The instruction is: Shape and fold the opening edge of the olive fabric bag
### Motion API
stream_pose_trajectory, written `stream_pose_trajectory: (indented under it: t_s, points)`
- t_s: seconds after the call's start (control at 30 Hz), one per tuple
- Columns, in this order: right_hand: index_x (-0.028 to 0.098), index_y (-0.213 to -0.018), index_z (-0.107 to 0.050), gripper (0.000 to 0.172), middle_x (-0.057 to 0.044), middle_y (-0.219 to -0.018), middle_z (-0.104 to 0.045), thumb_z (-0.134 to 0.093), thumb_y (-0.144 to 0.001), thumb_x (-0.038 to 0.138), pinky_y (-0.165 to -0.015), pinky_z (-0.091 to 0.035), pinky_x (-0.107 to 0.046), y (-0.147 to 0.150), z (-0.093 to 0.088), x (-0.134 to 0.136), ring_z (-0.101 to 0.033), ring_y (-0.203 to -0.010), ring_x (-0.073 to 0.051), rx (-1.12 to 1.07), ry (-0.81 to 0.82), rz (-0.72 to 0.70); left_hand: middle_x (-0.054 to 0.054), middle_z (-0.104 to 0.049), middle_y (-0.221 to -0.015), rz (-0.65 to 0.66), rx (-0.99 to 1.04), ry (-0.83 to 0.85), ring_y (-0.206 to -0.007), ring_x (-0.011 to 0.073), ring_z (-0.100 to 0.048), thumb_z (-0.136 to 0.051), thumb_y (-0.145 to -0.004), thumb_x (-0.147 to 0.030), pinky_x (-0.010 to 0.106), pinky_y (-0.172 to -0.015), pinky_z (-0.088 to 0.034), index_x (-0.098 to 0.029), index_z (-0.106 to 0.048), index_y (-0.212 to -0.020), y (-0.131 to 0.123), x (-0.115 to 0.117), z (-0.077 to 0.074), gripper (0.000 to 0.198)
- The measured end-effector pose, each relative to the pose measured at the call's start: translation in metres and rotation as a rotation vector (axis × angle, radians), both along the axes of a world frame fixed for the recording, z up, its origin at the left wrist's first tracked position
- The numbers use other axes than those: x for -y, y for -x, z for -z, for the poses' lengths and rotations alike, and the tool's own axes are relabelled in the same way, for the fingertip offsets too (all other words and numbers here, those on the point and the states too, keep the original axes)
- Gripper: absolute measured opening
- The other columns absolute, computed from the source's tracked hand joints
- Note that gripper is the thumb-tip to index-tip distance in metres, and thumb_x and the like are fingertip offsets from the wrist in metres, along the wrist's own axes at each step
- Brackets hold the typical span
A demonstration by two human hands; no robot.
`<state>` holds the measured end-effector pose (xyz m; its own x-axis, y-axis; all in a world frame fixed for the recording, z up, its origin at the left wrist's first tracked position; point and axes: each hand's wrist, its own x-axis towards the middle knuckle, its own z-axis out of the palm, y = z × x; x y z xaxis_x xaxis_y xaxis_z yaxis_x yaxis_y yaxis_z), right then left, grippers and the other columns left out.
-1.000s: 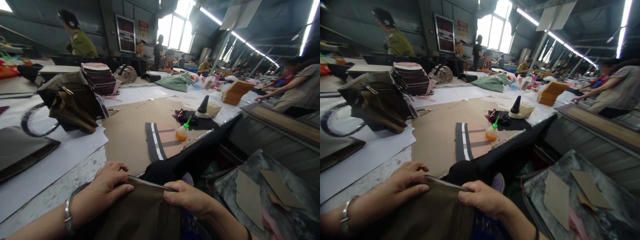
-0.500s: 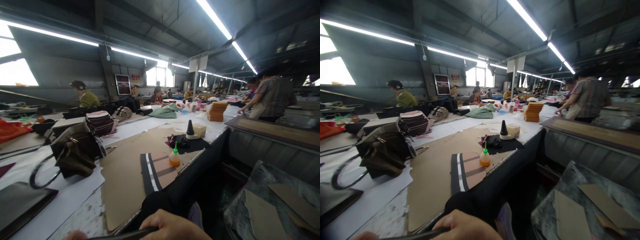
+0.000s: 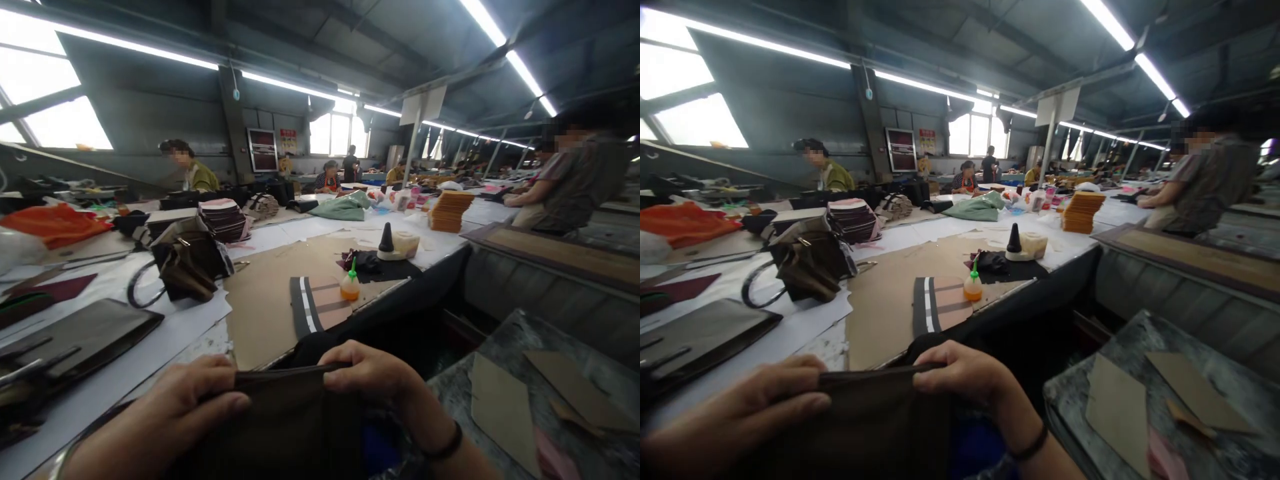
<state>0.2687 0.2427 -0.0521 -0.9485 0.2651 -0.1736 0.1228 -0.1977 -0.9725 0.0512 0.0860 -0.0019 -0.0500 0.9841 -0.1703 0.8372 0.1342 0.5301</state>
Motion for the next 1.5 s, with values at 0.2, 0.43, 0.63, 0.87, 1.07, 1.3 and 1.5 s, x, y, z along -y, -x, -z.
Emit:
stream_pose_trajectory:
  t_s: [0.2, 0.43, 0.63, 0.87, 1.07, 1.3, 1.5]
  points:
    - [0.009, -0.086, -0.059, 0.035, -0.002, -0.073, -0.057, -0.071, -0.062, 0.031, -0.059, -0.038, -0.019, -0.036, 0.065, 0.007, -0.051, -0.062, -0.008, -0.004, 0.198, 0.252, -0.001, -0.051, -0.071, 0.150, -0.022, 0.135, -0.063, 0.0145, -0.049, -0.046, -0.072, -0.050, 0.022, -0.057, -0.036, -0.017, -0.048, -0.056, -0.021, -0.053, 0.020, 0.036]
    - [0.008, -0.086, -0.058, 0.034, -0.006, -0.077, -0.060, -0.072, -0.061, 0.026, -0.064, -0.041, -0.023, -0.045, 0.085, 0.022, -0.056, -0.065, -0.011, -0.089, 0.306, 0.412, 0.000, -0.052, -0.073, 0.209, -0.077, 0.198, -0.067, 0.0169, -0.049, -0.044, -0.069, -0.051, 0.023, -0.058, -0.035, -0.018, -0.045, -0.056, -0.023, -0.071, 0.030, 0.035]
    - [0.009, -0.086, -0.058, 0.039, -0.005, -0.076, -0.061, -0.074, -0.057, 0.029, -0.063, -0.040, -0.023, -0.032, 0.089, 0.015, -0.056, -0.064, -0.011, -0.020, 0.316, 0.424, -0.001, -0.050, -0.064, 0.130, -0.083, 0.202, -0.062, 0.0168, -0.048, -0.043, -0.069, -0.051, 0.024, -0.056, -0.033, -0.018, -0.042, -0.056, -0.009, -0.070, 0.051, 0.036]
    - [0.010, -0.081, -0.059, 0.035, 0.000, -0.068, -0.056, -0.072, -0.058, 0.033, -0.059, -0.036, -0.021, -0.003, 0.096, -0.002, -0.050, -0.059, -0.009, 0.084, 0.170, 0.354, -0.002, -0.043, -0.055, 0.039, -0.033, 0.237, -0.058, 0.0157, -0.043, -0.045, -0.064, -0.050, 0.024, -0.052, -0.029, -0.018, -0.040, -0.055, 0.015, -0.074, 0.081, 0.034]
    - [0.010, -0.076, -0.060, 0.031, 0.002, -0.062, -0.052, -0.066, -0.062, 0.038, -0.055, -0.032, -0.020, 0.031, 0.108, -0.016, -0.044, -0.057, -0.008, 0.146, -0.053, 0.260, -0.003, -0.041, -0.052, -0.046, 0.081, 0.302, -0.055, 0.0151, -0.042, -0.045, -0.063, -0.054, 0.024, -0.050, -0.028, -0.018, -0.042, -0.055, 0.043, -0.075, 0.103, 0.037]
    - [0.011, -0.079, -0.059, 0.030, 0.002, -0.064, -0.051, -0.064, -0.066, 0.038, -0.056, -0.031, -0.020, 0.046, 0.123, -0.024, -0.044, -0.059, -0.009, 0.223, -0.036, 0.209, -0.003, -0.041, -0.051, -0.051, 0.075, 0.394, -0.055, 0.0147, -0.041, -0.043, -0.061, -0.058, 0.023, -0.050, -0.027, -0.018, -0.041, -0.053, 0.056, -0.082, 0.108, 0.041]
    - [0.012, -0.086, -0.061, 0.029, 0.000, -0.077, -0.056, -0.062, -0.069, 0.036, -0.064, -0.034, -0.022, 0.045, 0.126, -0.027, -0.049, -0.070, -0.011, 0.234, 0.034, 0.162, -0.002, -0.043, -0.052, 0.004, 0.070, 0.421, -0.054, 0.0142, -0.042, -0.041, -0.061, -0.061, 0.024, -0.049, -0.027, -0.018, -0.042, -0.053, 0.060, -0.086, 0.109, 0.044]
